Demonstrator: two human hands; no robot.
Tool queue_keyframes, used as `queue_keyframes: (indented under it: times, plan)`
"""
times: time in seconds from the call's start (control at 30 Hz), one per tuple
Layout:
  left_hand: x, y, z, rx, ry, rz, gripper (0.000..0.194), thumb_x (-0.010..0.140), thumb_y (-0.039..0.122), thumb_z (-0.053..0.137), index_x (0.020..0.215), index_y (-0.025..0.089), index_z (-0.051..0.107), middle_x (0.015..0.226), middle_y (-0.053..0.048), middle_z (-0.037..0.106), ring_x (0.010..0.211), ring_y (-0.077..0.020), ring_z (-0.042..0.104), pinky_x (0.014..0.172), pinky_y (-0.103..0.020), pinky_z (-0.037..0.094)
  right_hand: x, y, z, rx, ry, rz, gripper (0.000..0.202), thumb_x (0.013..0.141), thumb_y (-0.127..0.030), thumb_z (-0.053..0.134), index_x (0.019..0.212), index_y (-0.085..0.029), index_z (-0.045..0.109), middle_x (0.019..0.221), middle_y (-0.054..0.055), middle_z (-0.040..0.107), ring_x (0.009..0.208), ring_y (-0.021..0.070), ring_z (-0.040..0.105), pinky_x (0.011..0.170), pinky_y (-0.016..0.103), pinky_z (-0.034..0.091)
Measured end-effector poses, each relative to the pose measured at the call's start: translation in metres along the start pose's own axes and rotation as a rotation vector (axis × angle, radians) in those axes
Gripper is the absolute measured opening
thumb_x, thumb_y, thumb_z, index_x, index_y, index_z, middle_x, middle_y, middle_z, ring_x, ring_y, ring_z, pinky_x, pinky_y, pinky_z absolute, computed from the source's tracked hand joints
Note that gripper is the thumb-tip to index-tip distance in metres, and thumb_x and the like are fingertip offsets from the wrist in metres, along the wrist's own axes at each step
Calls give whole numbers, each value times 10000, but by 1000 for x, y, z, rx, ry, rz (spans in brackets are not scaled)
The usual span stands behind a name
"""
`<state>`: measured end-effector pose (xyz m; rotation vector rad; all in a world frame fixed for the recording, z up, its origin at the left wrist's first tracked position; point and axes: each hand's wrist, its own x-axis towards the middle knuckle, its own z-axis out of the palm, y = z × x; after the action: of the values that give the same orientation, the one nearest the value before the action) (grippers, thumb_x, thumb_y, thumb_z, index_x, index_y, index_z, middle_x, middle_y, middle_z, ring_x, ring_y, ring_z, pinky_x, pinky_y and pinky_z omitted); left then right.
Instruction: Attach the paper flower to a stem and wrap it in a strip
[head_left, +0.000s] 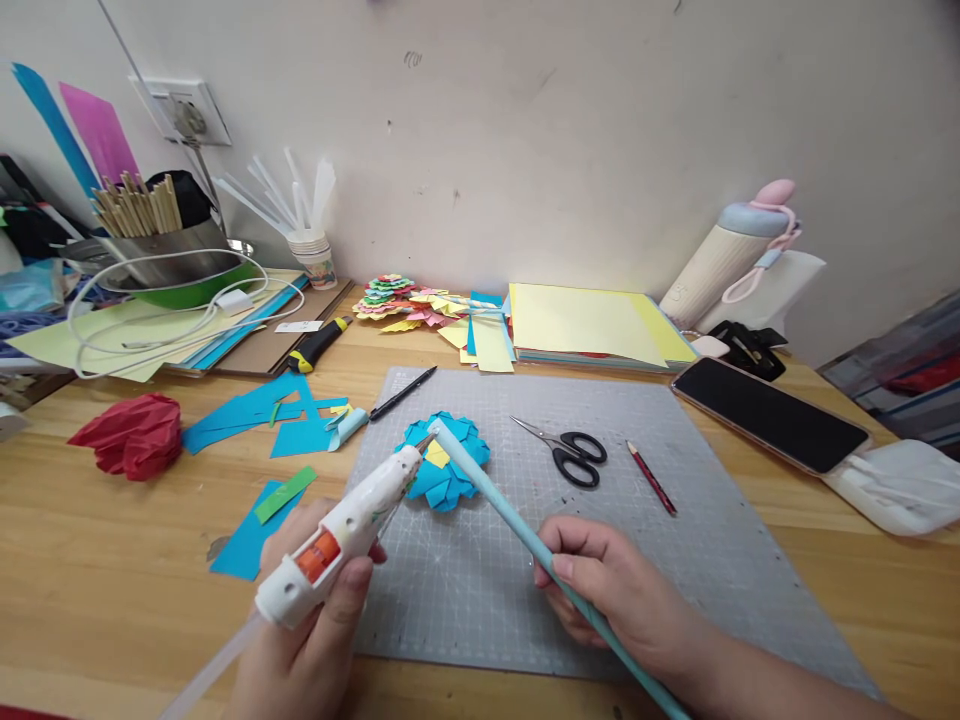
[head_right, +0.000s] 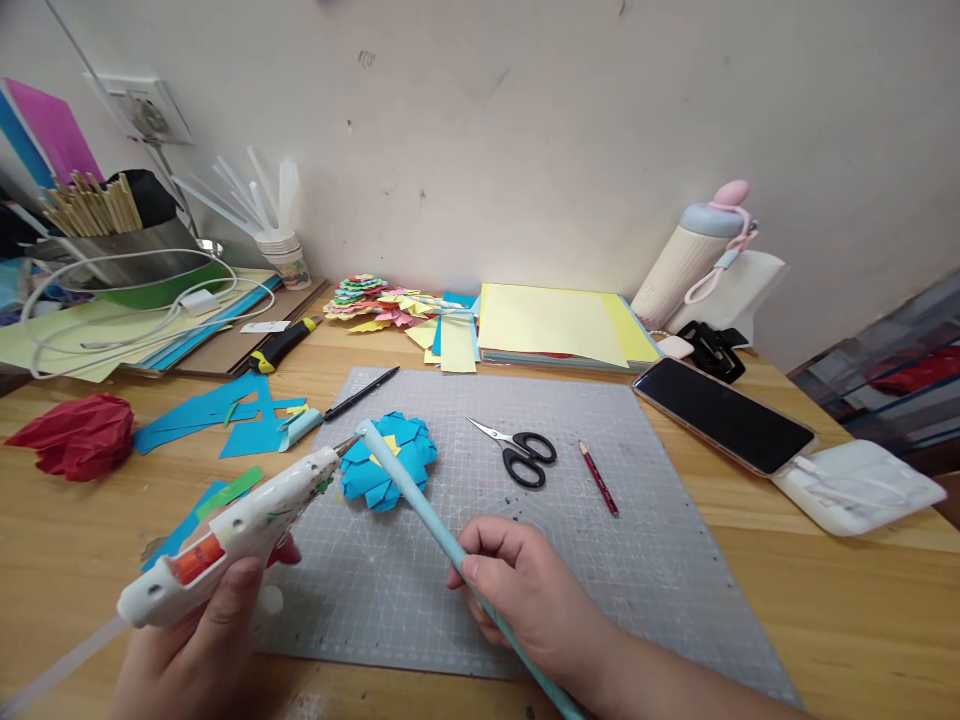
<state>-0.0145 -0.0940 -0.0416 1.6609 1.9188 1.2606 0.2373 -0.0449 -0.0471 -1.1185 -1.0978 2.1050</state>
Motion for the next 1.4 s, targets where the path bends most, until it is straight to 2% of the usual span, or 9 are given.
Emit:
queue_keyframes:
  times: [0.13, 0.4, 0.53, 0.67, 0.8, 0.97, 1.1, 1.27, 1.4]
  plan:
    - [4, 6, 0, 3, -43, 119, 268, 883, 466, 485, 962, 283, 664, 956, -25, 686, 960, -266, 607, 830, -396, 432, 0, -1, 0, 26, -16, 2, 243, 726, -398, 632, 675, -190, 519, 413, -103, 356, 356, 37, 222, 354, 184, 185]
    - [9, 9, 0, 77, -24, 281, 216, 915, 428, 464, 897, 275, 615, 830, 4, 656, 828, -223, 596, 701, -362, 414, 1, 0, -1, 32, -34, -25, 216, 743, -372, 619, 685, -181, 537, 417, -100, 373, 353, 35, 236, 347, 177, 204]
    - [7, 5, -1, 113, -11, 289, 226, 917, 414, 461, 833, 247, 588, 761, -1, 600, 744, -204, 564, 649, -348, 422, 1, 1, -2, 32, -46, -29, 211, 752, -368, 616, 691, -181, 541, 418, -102, 367, 354, 36, 233, 347, 176, 203]
    - [4, -1, -1, 149, 35, 250, 235, 908, 418, 471, 836, 225, 584, 843, -42, 601, 824, -235, 570, 662, -369, 428, 1, 3, -4, 57, -57, -36, 206, 760, -362, 614, 694, -180, 544, 424, -100, 370, 355, 34, 231, 348, 174, 198]
    - [4, 3, -3, 116, -11, 272, 212, 915, 396, 464, 828, 239, 578, 812, -18, 605, 778, -219, 569, 687, -377, 415, 2, 4, -5, 57, -52, -35, 201, 759, -360, 610, 695, -181, 548, 424, -98, 374, 352, 36, 235, 347, 175, 198]
    - [8, 12, -3, 146, -32, 336, 222, 921, 409, 442, 955, 273, 613, 922, -17, 642, 872, -245, 577, 731, -398, 380, 3, 1, -4, 56, -33, -4, 217, 734, -374, 624, 676, -184, 537, 411, -99, 368, 344, 36, 228, 342, 178, 187]
    - [8, 8, -4, 160, -28, 367, 177, 910, 354, 472, 969, 265, 614, 991, -25, 621, 898, -242, 569, 746, -396, 383, 2, 1, -3, 62, -33, -5, 217, 728, -372, 629, 674, -184, 535, 413, -99, 374, 346, 33, 232, 341, 175, 188]
    - [8, 6, -4, 154, -24, 377, 143, 902, 306, 479, 932, 259, 610, 957, -16, 623, 888, -233, 565, 749, -391, 376, 2, 1, -3, 60, -24, -4, 199, 731, -356, 620, 674, -182, 539, 412, -97, 374, 347, 35, 239, 344, 175, 191]
    - [10, 10, -3, 151, -1, 359, 128, 895, 278, 477, 820, 241, 574, 810, 2, 607, 790, -210, 555, 698, -366, 373, 2, 1, -4, 56, -45, -19, 204, 743, -362, 615, 679, -182, 542, 412, -101, 361, 346, 35, 226, 347, 179, 190]
